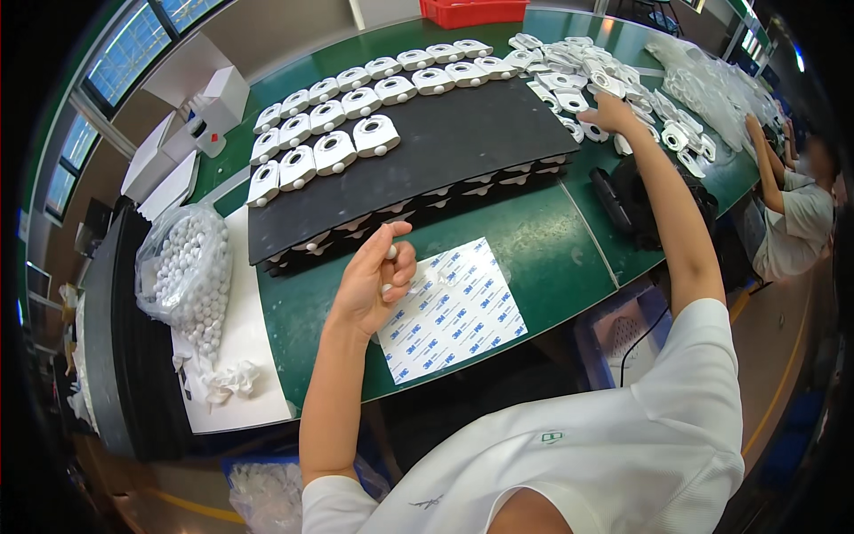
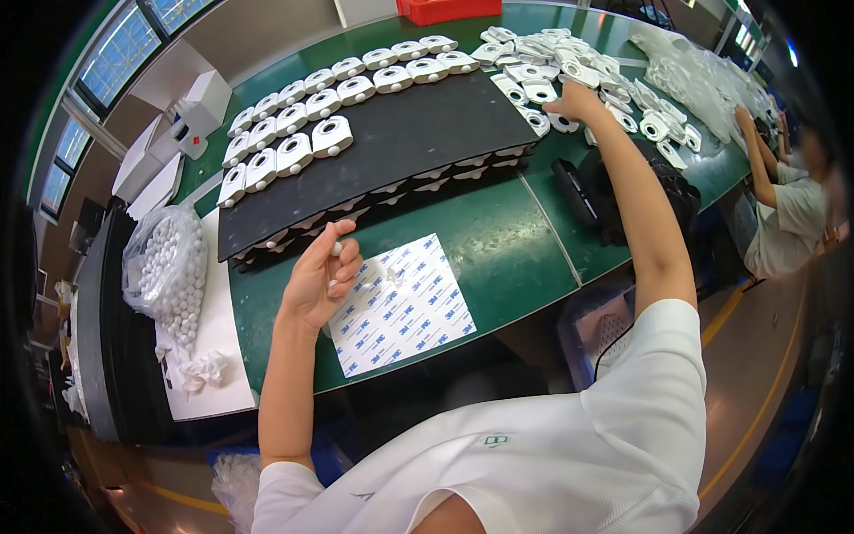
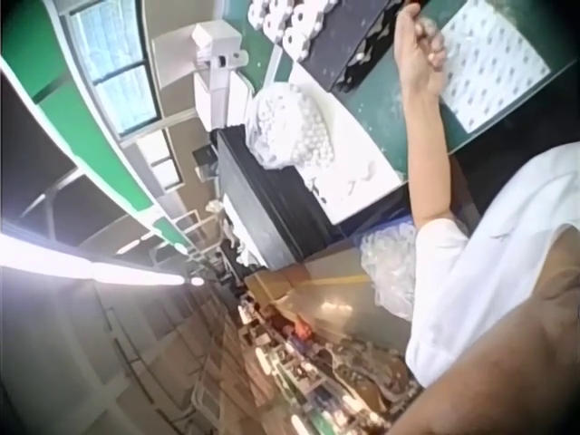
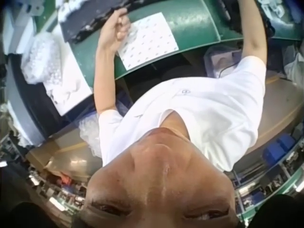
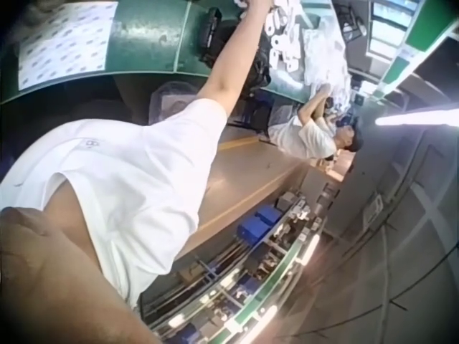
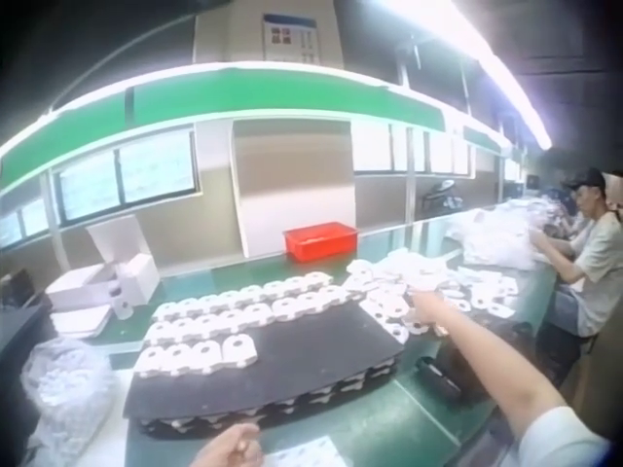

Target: Assembling small white plastic components by applying adhesive stickers and placing them into a partitioned tray.

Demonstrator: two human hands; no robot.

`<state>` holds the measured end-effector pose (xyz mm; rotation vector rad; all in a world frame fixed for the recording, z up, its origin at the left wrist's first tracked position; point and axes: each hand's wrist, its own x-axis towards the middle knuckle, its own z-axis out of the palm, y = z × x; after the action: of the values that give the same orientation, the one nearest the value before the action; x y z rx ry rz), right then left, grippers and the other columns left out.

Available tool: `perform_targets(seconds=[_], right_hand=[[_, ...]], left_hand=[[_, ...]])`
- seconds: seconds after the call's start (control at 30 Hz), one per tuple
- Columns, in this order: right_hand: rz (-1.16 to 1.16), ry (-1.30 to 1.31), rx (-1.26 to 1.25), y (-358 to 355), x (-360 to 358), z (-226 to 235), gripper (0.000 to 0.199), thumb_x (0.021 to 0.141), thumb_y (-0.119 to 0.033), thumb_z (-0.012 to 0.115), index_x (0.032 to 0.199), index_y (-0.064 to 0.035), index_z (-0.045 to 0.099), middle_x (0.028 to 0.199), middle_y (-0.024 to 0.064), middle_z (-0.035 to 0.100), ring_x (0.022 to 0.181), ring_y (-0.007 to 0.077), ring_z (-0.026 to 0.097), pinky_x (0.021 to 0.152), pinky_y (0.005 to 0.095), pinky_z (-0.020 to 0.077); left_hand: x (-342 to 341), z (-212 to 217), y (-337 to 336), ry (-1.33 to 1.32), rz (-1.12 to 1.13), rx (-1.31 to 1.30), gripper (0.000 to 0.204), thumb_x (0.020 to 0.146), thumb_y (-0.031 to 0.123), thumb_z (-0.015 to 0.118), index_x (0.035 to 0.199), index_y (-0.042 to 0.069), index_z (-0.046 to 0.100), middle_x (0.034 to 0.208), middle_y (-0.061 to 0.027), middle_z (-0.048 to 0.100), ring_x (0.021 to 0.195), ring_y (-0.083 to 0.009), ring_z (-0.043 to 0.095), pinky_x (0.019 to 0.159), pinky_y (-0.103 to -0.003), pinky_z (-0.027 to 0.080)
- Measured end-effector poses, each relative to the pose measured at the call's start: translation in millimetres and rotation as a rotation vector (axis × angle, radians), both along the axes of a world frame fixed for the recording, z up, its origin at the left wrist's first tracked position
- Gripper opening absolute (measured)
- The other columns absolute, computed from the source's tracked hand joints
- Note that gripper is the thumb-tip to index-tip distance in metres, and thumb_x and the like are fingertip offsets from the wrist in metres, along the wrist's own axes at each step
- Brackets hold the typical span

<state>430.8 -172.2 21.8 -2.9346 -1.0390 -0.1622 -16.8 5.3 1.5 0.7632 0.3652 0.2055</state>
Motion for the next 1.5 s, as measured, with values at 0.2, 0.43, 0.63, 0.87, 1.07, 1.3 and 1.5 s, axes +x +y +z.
perform_targets(seconds=[0.2, 0.43, 0.63, 0.87, 1.07, 1.3, 1.5], right_hand=[[-0.124, 0.028, 0.090, -18.7, 3.3, -1.0, 0.053, 0.057, -0.035, 0.073, 0.088, 0.0061, 0.061, 0.092, 0.0226, 0.062, 0.085, 0.0334, 0.061, 0.076, 0.0403, 0.0478], [0.035, -0.077, 0.558, -58.4, -24.3, 38.0, 0.021, 0.072, -0.018, 0.063, 0.081, 0.0005, 0.066, 0.073, 0.0103, 0.065, 0.067, 0.0183, 0.062, 0.063, 0.0297, 0.0471], [0.241, -0.217, 0.728, -60.8, -146.5, 67.6, 0.021, 0.079, -0.018, 0.060, 0.091, -0.0009, 0.062, 0.063, 0.0054, 0.059, 0.055, 0.0096, 0.054, 0.051, 0.0239, 0.0408], [0.453, 1.147, 1.102, -38.9, -244.5, 38.9, 0.021, 0.086, -0.015, 0.041, 0.093, 0.0006, 0.053, 0.084, 0.0048, 0.055, 0.069, 0.0071, 0.051, 0.057, 0.0193, 0.0403], [0.452, 1.284, 0.893, -5.8, -275.0, 16.8, 0.024, 0.075, -0.002, 0.064, 0.097, -0.0019, 0.054, 0.075, 0.0009, 0.057, 0.065, 0.0046, 0.051, 0.059, 0.0181, 0.0387], [0.593, 1.302, 0.730, 21.7, -281.3, -9.3, 0.019, 0.084, -0.006, 0.055, 0.103, -0.0013, 0.054, 0.079, 0.0014, 0.058, 0.069, 0.0059, 0.052, 0.061, 0.0198, 0.0426], [0.741, 1.265, 0.594, 30.6, -283.6, -17.9, 0.011, 0.088, -0.008, 0.050, 0.098, -0.0030, 0.051, 0.083, -0.0002, 0.053, 0.075, 0.0043, 0.049, 0.066, 0.0203, 0.0416]], left_hand=[[-3.3, 3.9, -0.6, 0.001, -0.056, -0.048, 0.023, 0.092, 0.031, 0.045, 0.093, 0.008, 0.046, 0.060, 0.0027, 0.031, 0.050, -0.0055, 0.031, 0.036, -0.016, 0.022], [1.1, 2.5, -2.4, 0.009, 0.027, 0.154, 0.018, 0.087, 0.025, 0.056, 0.081, 0.012, 0.045, 0.058, 0.0042, 0.033, 0.049, -0.0028, 0.029, 0.037, -0.015, 0.021], [0.1, -1.2, 0.4, -0.015, 0.103, 0.170, 0.026, 0.085, 0.035, 0.058, 0.083, 0.010, 0.052, 0.058, 0.0041, 0.040, 0.047, -0.0021, 0.029, 0.038, -0.015, 0.022], [0.4, -3.4, 4.7, -0.072, 0.133, 0.118, 0.037, 0.088, 0.036, 0.053, 0.104, 0.003, 0.055, 0.063, 0.0037, 0.035, 0.053, -0.0027, 0.030, 0.039, -0.015, 0.023], [1.5, 0.2, 2.2, -0.117, 0.165, 0.116, 0.030, 0.090, 0.025, 0.051, 0.108, 0.002, 0.053, 0.072, 0.0015, 0.044, 0.055, -0.0028, 0.035, 0.038, -0.014, 0.024], [3.9, -1.3, 5.0, -0.134, 0.202, 0.124, 0.024, 0.083, 0.015, 0.060, 0.104, 0.003, 0.054, 0.082, -0.0022, 0.054, 0.057, -0.0027, 0.039, 0.036, -0.014, 0.024], [3.2, -5.7, 8.1, -0.124, 0.224, 0.153, 0.023, 0.079, 0.012, 0.065, 0.099, 0.004, 0.056, 0.089, -0.0049, 0.058, 0.055, -0.0019, 0.039, 0.036, -0.013, 0.024]])
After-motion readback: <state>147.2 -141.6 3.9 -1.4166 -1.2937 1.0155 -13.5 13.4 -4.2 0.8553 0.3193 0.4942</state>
